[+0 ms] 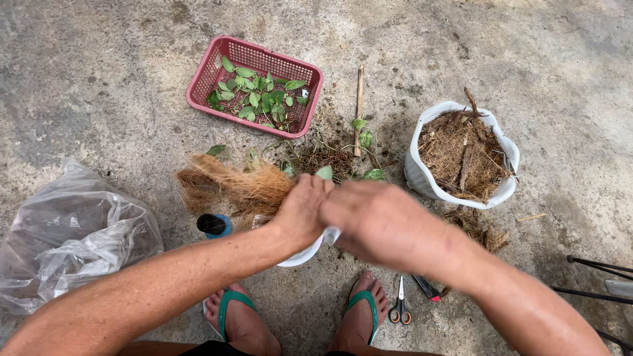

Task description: The person attaches a plant to a coconut husk by hand, wrapping it with moss and securing it with black thread. They then spray the mounted plant with water and carry it to a nursery area.

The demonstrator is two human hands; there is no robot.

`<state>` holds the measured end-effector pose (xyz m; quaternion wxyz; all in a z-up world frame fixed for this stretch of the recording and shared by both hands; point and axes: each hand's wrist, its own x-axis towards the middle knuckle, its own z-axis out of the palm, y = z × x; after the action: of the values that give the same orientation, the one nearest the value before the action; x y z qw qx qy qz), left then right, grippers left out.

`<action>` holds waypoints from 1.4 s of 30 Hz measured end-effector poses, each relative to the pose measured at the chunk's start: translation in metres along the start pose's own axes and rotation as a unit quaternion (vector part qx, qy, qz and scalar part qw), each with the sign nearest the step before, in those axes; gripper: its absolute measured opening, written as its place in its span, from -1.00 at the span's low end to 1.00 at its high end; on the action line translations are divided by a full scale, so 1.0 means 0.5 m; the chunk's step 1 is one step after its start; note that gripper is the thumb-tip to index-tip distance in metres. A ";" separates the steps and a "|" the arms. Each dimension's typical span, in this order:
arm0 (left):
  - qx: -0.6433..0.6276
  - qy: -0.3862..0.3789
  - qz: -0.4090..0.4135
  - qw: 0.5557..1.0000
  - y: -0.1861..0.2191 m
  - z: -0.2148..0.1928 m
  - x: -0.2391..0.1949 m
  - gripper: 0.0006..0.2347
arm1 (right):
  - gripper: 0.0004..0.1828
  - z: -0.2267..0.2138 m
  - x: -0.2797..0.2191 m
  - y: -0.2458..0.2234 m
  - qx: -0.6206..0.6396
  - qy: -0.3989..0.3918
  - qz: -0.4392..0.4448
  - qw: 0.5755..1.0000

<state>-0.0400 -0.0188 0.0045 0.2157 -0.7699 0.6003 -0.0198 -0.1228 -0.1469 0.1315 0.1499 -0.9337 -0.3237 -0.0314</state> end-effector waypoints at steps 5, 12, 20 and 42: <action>0.026 0.104 0.071 0.992 0.012 -0.016 -0.010 -0.74 | -0.83 -0.005 -0.008 0.117 0.238 -0.096 0.154 0.954; -0.057 0.261 0.119 0.956 -0.001 -0.005 -0.017 -0.81 | -0.66 0.062 -0.061 0.214 0.397 -0.128 0.255 0.872; -0.211 0.276 0.176 0.921 -0.067 -0.012 -0.015 -0.82 | -0.70 0.120 -0.136 0.230 0.594 -0.054 0.269 0.757; -0.091 0.385 0.182 0.900 -0.097 -0.056 -0.024 -0.90 | -0.76 0.016 -0.134 0.124 0.698 0.130 0.217 0.670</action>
<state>-0.0070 -0.0071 0.0501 -0.1031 -0.5958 0.7654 -0.2201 -0.1379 -0.2303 0.0974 0.8006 -0.5876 -0.0168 0.1162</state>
